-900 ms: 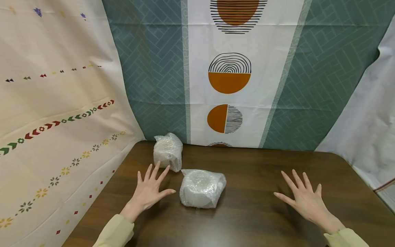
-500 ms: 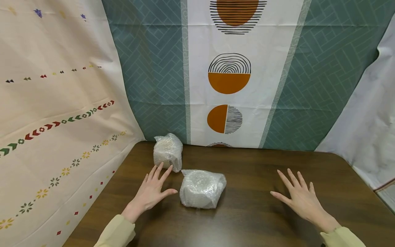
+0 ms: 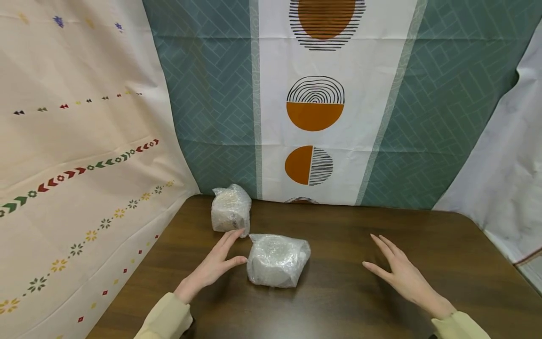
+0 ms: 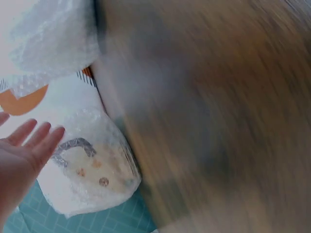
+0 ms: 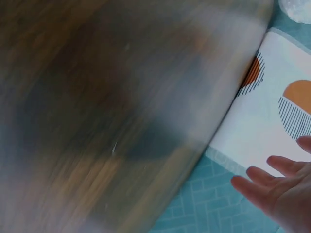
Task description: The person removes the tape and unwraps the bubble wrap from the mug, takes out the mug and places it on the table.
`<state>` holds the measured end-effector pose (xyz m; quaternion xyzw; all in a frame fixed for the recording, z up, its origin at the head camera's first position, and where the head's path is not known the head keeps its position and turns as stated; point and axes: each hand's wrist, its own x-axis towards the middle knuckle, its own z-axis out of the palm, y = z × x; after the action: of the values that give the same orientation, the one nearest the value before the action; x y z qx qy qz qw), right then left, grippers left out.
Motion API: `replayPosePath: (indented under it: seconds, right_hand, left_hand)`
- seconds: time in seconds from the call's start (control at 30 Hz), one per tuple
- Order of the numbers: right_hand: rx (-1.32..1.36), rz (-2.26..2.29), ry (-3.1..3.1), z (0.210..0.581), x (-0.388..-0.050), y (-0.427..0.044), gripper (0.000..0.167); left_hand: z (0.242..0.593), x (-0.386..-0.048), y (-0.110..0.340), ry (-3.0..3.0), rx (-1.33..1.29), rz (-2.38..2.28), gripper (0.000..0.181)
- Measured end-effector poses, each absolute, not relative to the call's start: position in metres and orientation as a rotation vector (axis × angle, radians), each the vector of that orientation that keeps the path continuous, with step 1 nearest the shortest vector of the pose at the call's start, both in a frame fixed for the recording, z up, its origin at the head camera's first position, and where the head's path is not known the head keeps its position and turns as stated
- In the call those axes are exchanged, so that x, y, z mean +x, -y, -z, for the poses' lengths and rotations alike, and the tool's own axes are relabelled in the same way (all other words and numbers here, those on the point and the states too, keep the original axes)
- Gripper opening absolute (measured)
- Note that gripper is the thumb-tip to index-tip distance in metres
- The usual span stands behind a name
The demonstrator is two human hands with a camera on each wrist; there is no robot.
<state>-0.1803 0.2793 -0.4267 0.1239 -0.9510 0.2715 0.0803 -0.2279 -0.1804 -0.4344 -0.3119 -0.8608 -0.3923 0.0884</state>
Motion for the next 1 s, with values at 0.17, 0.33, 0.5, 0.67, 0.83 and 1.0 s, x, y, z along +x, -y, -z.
replayPosePath:
  seconds: [0.17, 0.33, 0.5, 0.67, 0.83, 1.0]
  right_hand:
    - [0.430, -1.001, 2.790, 0.431, -0.183, -0.269, 0.072]
    - [0.478, -1.085, 2.732, 0.433, -0.187, -0.259, 0.069]
    - [0.470, -1.105, 2.701, 0.432, -0.188, -0.251, 0.067]
    - [0.486, -1.187, 2.651, 0.429, -0.191, -0.240, 0.064]
    - [0.545, -1.322, 2.574, 0.428, -0.194, -0.225, 0.062]
    - [0.573, -1.443, 2.538, 0.429, -0.196, -0.213, 0.060]
  left_hand:
    - [0.437, -0.232, 0.174, 2.430, -1.025, 1.473, 0.066]
    - [0.439, -0.234, 0.167, 2.401, -1.027, 1.601, 0.067]
    - [0.425, -0.225, 0.161, 2.377, -1.029, 1.674, 0.070]
    - [0.414, -0.219, 0.157, 2.373, -1.026, 1.755, 0.073]
    - [0.415, -0.222, 0.155, 2.341, -1.055, 1.814, 0.075]
    - [0.416, -0.224, 0.153, 2.361, -1.059, 1.812, 0.076]
